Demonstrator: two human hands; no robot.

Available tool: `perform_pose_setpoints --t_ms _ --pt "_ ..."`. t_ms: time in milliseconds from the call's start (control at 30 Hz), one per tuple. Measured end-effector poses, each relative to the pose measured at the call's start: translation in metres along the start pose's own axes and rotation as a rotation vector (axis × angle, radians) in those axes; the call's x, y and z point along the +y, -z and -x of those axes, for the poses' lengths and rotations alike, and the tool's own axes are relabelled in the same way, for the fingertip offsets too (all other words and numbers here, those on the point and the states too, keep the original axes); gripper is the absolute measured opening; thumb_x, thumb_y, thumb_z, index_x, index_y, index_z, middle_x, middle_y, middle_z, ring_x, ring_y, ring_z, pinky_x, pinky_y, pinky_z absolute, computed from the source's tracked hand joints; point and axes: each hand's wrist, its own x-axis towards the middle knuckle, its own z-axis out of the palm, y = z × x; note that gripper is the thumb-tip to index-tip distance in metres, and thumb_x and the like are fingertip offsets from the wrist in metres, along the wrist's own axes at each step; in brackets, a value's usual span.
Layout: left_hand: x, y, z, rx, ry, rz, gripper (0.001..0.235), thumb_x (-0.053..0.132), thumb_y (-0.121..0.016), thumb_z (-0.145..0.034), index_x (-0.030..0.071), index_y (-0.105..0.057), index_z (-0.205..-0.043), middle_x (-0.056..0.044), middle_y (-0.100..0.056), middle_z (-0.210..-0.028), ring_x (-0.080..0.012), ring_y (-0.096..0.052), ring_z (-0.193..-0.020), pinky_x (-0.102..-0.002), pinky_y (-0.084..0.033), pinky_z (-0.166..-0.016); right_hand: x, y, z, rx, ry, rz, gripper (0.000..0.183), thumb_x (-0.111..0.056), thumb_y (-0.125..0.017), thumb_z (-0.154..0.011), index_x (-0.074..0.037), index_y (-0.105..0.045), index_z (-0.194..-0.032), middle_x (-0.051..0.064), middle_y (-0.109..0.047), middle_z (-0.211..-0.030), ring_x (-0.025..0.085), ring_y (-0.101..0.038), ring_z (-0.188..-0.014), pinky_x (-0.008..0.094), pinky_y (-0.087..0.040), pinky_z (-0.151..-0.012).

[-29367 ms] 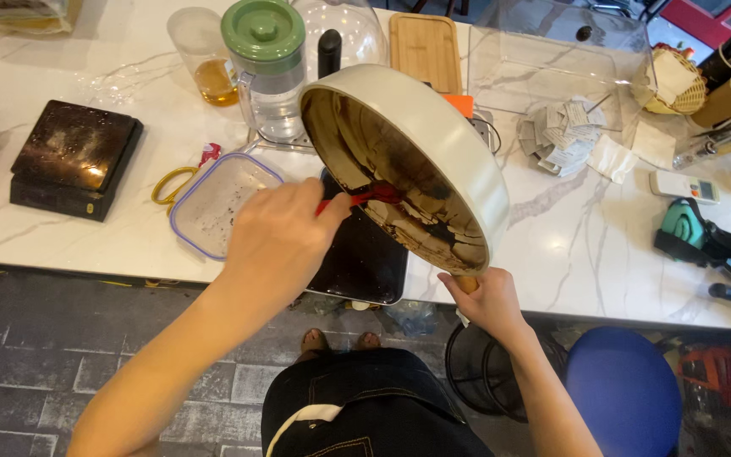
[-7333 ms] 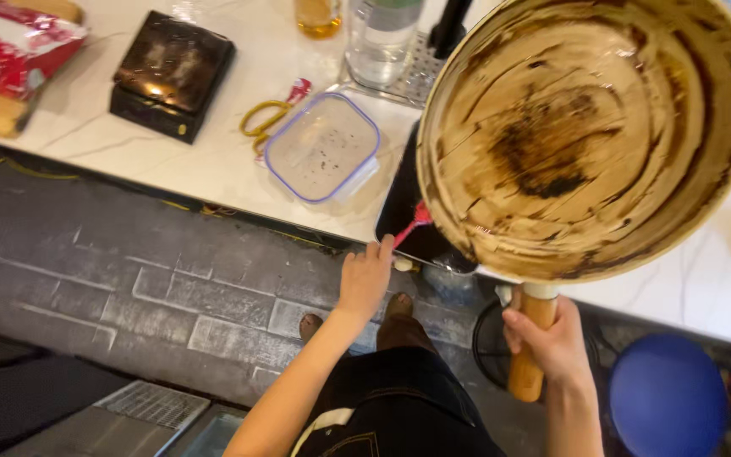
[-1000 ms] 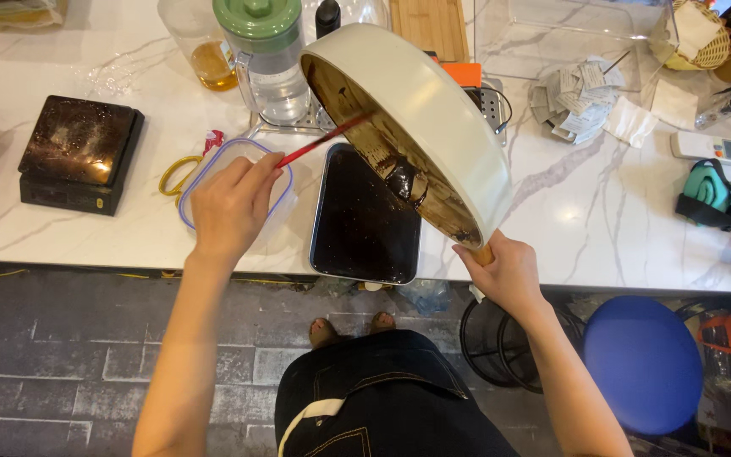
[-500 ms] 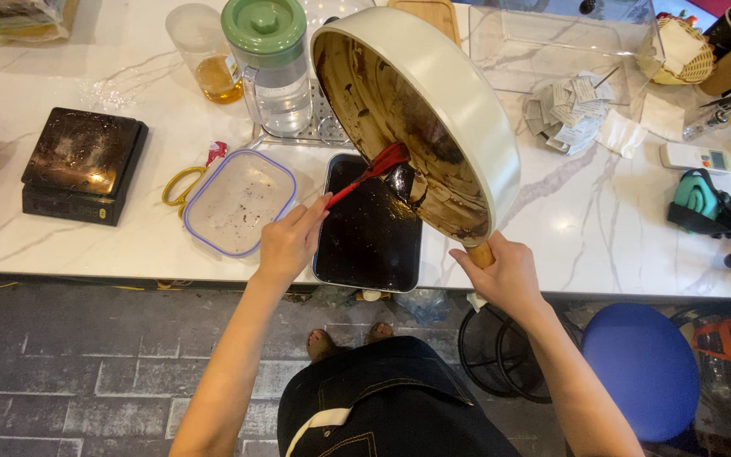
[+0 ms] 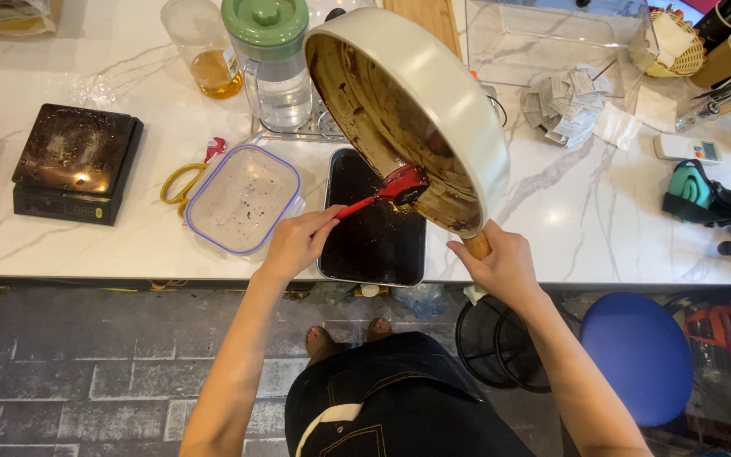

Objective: The person uses a red silicone spatula to scrape a thick, dark brown paste from the inside of a white saucepan into a rectangular metal tray. The person repeatedly scrapes the pan's bottom and sides to transfer the remaining paste.

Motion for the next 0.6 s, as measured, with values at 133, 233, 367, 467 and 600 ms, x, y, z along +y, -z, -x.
perform_pose_setpoints --t_ms 133,233,367,467,600 --pt "-0.008 -0.001 0.010 0.040 -0.027 0.065 0.024 0.013 -0.069 -0.098 0.010 -0.075 -0.120 -0.013 -0.074 -0.091 -0.0262 -0.067 -0.068 -0.034 -0.052 -0.063 0.002 -0.008 -0.002 0.016 0.011 -0.030 0.040 -0.035 -0.081 -0.084 0.000 -0.069 -0.101 0.019 -0.068 -0.066 0.038 -0.069 -0.061 0.042 -0.053 -0.057" --pt "-0.015 -0.004 0.021 0.074 -0.004 0.139 0.023 0.013 -0.069 -0.099 0.008 -0.074 -0.120 -0.015 -0.075 -0.098 -0.0239 -0.069 -0.070 -0.031 -0.054 -0.064 0.002 -0.013 -0.004 0.000 -0.070 -0.032 0.041 -0.035 -0.082 -0.084 0.000 -0.069 -0.100 0.020 -0.068 -0.066 0.039 -0.069 -0.061 0.042 -0.054 -0.058" --pt "-0.013 0.002 0.039 0.031 0.186 0.247 0.023 0.011 -0.068 -0.097 0.007 -0.075 -0.118 -0.013 -0.077 -0.091 -0.0246 -0.060 -0.056 -0.032 -0.049 -0.056 0.005 -0.017 -0.006 0.041 -0.035 -0.051 0.040 -0.034 -0.080 -0.085 0.000 -0.070 -0.103 0.020 -0.069 -0.069 0.040 -0.070 -0.064 0.043 -0.053 -0.058" --pt "-0.005 0.005 0.052 0.019 0.166 0.198 0.023 0.010 -0.068 -0.097 0.007 -0.075 -0.118 -0.012 -0.071 -0.081 -0.0237 -0.059 -0.057 -0.033 -0.047 -0.055 0.010 -0.019 -0.008 0.073 -0.030 -0.014 0.039 -0.034 -0.082 -0.086 0.000 -0.071 -0.102 0.022 -0.069 -0.070 0.041 -0.069 -0.066 0.044 -0.052 -0.060" --pt "0.003 0.004 0.057 0.072 0.084 0.038 0.025 0.010 -0.070 -0.095 0.011 -0.075 -0.119 -0.008 -0.067 -0.077 -0.0219 -0.059 -0.057 -0.033 -0.046 -0.054 0.012 -0.017 -0.006 0.142 -0.002 -0.021 0.038 -0.033 -0.083 -0.086 0.000 -0.070 -0.100 0.022 -0.070 -0.075 0.041 -0.069 -0.069 0.044 -0.053 -0.062"
